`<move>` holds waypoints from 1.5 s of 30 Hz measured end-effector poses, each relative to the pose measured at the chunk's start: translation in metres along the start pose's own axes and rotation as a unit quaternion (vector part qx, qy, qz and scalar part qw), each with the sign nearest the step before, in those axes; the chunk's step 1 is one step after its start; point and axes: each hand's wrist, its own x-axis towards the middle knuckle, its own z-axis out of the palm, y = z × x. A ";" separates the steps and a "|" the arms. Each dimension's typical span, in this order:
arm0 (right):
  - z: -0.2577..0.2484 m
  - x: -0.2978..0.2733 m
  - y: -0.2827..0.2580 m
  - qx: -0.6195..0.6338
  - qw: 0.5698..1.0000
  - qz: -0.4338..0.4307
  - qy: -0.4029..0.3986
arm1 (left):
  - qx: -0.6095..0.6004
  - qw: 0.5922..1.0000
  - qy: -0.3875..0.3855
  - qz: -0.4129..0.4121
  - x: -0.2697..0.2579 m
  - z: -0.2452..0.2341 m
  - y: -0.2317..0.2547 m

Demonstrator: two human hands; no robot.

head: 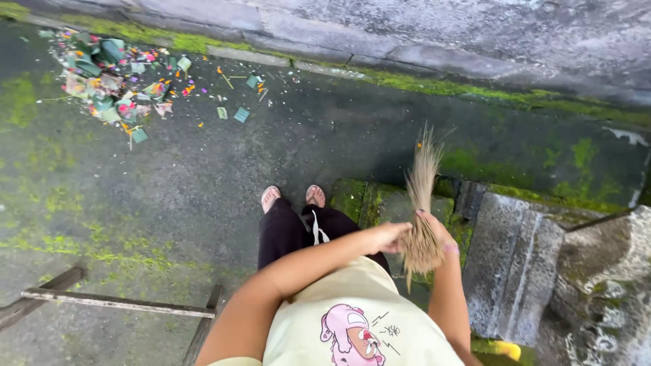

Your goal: Sweeping leaves and debris off a stone courtyard floor with a broom made of sticks.

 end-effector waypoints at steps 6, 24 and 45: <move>0.014 0.099 0.006 -0.178 0.981 -0.067 -0.023 | -0.131 0.989 0.065 -0.022 -0.048 -0.040 -0.016; -0.045 0.016 0.110 0.009 0.986 -0.020 -0.163 | 0.149 0.968 -0.197 -0.052 -0.081 0.014 -0.007; 0.182 0.074 0.044 -0.022 0.992 0.003 -0.126 | -0.285 0.958 -0.042 -0.019 -0.101 -0.028 -0.021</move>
